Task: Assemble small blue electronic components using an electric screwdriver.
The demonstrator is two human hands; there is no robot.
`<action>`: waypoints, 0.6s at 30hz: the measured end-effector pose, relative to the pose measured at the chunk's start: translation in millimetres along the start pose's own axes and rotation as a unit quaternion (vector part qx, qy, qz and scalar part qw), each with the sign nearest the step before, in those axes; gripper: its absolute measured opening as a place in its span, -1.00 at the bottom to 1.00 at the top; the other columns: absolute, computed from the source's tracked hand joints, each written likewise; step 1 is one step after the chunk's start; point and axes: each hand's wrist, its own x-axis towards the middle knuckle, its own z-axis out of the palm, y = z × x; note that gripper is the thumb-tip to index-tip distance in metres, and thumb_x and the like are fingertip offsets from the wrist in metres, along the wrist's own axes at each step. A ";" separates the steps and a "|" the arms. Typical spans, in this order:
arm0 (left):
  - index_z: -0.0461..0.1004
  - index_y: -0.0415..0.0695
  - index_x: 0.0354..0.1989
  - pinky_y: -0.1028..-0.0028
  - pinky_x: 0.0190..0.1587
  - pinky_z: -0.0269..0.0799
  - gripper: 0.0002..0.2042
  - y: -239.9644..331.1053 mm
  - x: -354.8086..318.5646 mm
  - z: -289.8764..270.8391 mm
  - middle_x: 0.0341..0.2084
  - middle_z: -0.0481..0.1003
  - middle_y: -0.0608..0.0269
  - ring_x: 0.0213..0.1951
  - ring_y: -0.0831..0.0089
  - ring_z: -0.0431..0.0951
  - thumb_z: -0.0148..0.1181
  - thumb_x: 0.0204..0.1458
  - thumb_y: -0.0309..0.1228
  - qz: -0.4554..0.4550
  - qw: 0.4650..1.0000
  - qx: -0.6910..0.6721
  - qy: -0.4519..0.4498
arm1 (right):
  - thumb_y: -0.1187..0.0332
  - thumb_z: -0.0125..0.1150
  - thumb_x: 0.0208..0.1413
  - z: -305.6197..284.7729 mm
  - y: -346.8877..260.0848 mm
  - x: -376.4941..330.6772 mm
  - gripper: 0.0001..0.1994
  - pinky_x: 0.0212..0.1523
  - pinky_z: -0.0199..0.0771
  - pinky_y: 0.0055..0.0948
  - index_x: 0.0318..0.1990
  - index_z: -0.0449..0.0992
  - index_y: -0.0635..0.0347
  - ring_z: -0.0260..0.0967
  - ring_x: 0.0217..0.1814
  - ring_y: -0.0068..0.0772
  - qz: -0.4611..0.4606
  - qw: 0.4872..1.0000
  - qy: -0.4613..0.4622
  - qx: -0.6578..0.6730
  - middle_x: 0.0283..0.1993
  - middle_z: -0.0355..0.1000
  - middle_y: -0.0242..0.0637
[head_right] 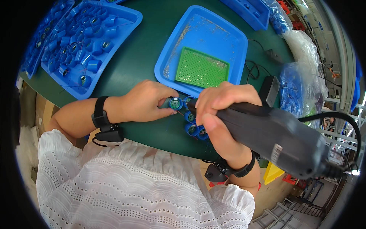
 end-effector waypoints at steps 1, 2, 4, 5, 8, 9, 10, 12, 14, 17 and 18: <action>0.52 -0.20 -0.30 0.34 -0.59 0.27 -0.70 0.6 0.4 0.3 -0.73 0.39 0.21 -0.65 0.28 0.43 0.33 -0.23 -0.34 0.001 1.000 -0.001 0.000 | 0.55 0.17 -0.03 -0.8 3.3 -2.0 -0.74 -0.37 0.31 -0.38 -0.23 0.23 0.14 0.29 -0.56 -0.45 0.000 1.000 0.000 -0.001 -0.52 0.29 -0.33; 0.52 -0.21 -0.29 0.34 -0.58 0.28 -0.69 1.1 0.8 0.5 -0.73 0.40 0.20 -0.64 0.27 0.44 0.34 -0.23 -0.33 0.001 1.000 0.002 -0.002 | 0.56 0.16 -0.03 -1.0 6.2 -3.8 -0.74 -0.38 0.32 -0.39 -0.23 0.23 0.15 0.29 -0.56 -0.45 0.007 1.000 0.002 -0.004 -0.51 0.29 -0.33; 0.52 -0.21 -0.28 0.33 -0.57 0.29 -0.68 1.3 0.5 0.3 -0.72 0.41 0.19 -0.64 0.27 0.45 0.34 -0.23 -0.32 -0.002 1.000 0.005 -0.003 | 0.59 0.13 -0.04 -0.5 12.4 -4.8 -0.75 -0.39 0.34 -0.41 -0.24 0.23 0.17 0.30 -0.56 -0.47 0.009 1.000 0.005 -0.005 -0.51 0.30 -0.32; 0.52 -0.22 -0.27 0.33 -0.57 0.29 -0.67 1.0 0.1 -0.2 -0.72 0.41 0.19 -0.63 0.26 0.45 0.33 -0.23 -0.32 -0.006 1.000 0.005 -0.007 | 0.59 0.13 -0.04 -0.5 14.6 -5.0 -0.75 -0.39 0.34 -0.41 -0.24 0.23 0.17 0.30 -0.56 -0.47 0.010 1.000 0.003 -0.003 -0.51 0.30 -0.32; 0.52 -0.23 -0.28 0.28 -0.46 0.36 -0.68 6.8 1.3 -5.8 -0.63 0.46 0.11 -0.53 0.18 0.49 0.32 -0.22 -0.31 -0.039 0.999 0.003 -0.037 | 0.59 0.13 -0.04 -0.1 18.2 -4.9 -0.75 -0.40 0.34 -0.42 -0.24 0.23 0.16 0.30 -0.56 -0.47 0.015 1.000 0.003 -0.003 -0.51 0.30 -0.33; 0.52 -0.24 -0.30 0.23 -0.36 0.41 -0.69 8.9 1.8 -7.7 -0.54 0.51 0.02 -0.44 0.10 0.53 0.31 -0.20 -0.32 -0.066 0.996 0.002 -0.063 | 0.59 0.13 -0.04 0.1 18.9 -4.8 -0.76 -0.40 0.34 -0.42 -0.24 0.23 0.16 0.30 -0.56 -0.47 0.017 1.000 0.005 -0.002 -0.51 0.30 -0.33; 0.52 -0.24 -0.30 0.23 -0.36 0.41 -0.69 9.2 1.7 -7.9 -0.54 0.51 0.02 -0.44 0.10 0.53 0.31 -0.20 -0.32 -0.067 0.996 0.002 -0.063 | 0.59 0.13 -0.04 0.7 19.1 -4.6 -0.76 -0.41 0.34 -0.43 -0.24 0.23 0.16 0.30 -0.55 -0.47 0.019 1.000 0.007 -0.001 -0.50 0.29 -0.33; 0.52 -0.24 -0.30 0.23 -0.36 0.41 -0.70 9.4 1.4 -8.2 -0.54 0.51 0.02 -0.44 0.10 0.53 0.31 -0.20 -0.32 -0.076 0.995 -0.001 -0.067 | 0.59 0.13 -0.04 2.9 19.5 -4.5 -0.76 -0.41 0.34 -0.43 -0.24 0.23 0.16 0.30 -0.55 -0.47 0.018 1.000 0.010 -0.002 -0.50 0.29 -0.33; 0.52 -0.24 -0.30 0.23 -0.36 0.41 -0.69 9.8 1.8 -8.4 -0.55 0.51 0.02 -0.44 0.09 0.53 0.31 -0.21 -0.32 -0.074 0.995 -0.002 -0.067 | 0.59 0.13 -0.04 3.3 19.4 -4.9 -0.76 -0.42 0.34 -0.43 -0.25 0.23 0.16 0.30 -0.55 -0.47 0.017 1.000 0.015 -0.004 -0.50 0.29 -0.33; 0.52 -0.24 -0.30 0.23 -0.36 0.41 -0.70 9.7 1.9 -8.6 -0.55 0.50 0.01 -0.44 0.09 0.53 0.31 -0.21 -0.32 -0.074 0.995 -0.003 -0.067 | 0.61 0.11 -0.04 2.2 21.8 -5.8 -0.77 -0.43 0.35 -0.44 -0.25 0.24 0.17 0.30 -0.54 -0.48 0.028 1.000 0.008 -0.004 -0.49 0.29 -0.33; 0.52 -0.24 -0.31 0.23 -0.36 0.41 -0.70 9.6 1.8 -8.7 -0.55 0.50 0.01 -0.43 0.09 0.53 0.31 -0.21 -0.32 -0.075 0.995 -0.004 -0.067 | 0.61 0.11 -0.04 2.1 22.3 -5.7 -0.76 -0.43 0.36 -0.45 -0.24 0.24 0.18 0.30 -0.53 -0.48 0.026 1.000 0.004 -0.006 -0.49 0.29 -0.33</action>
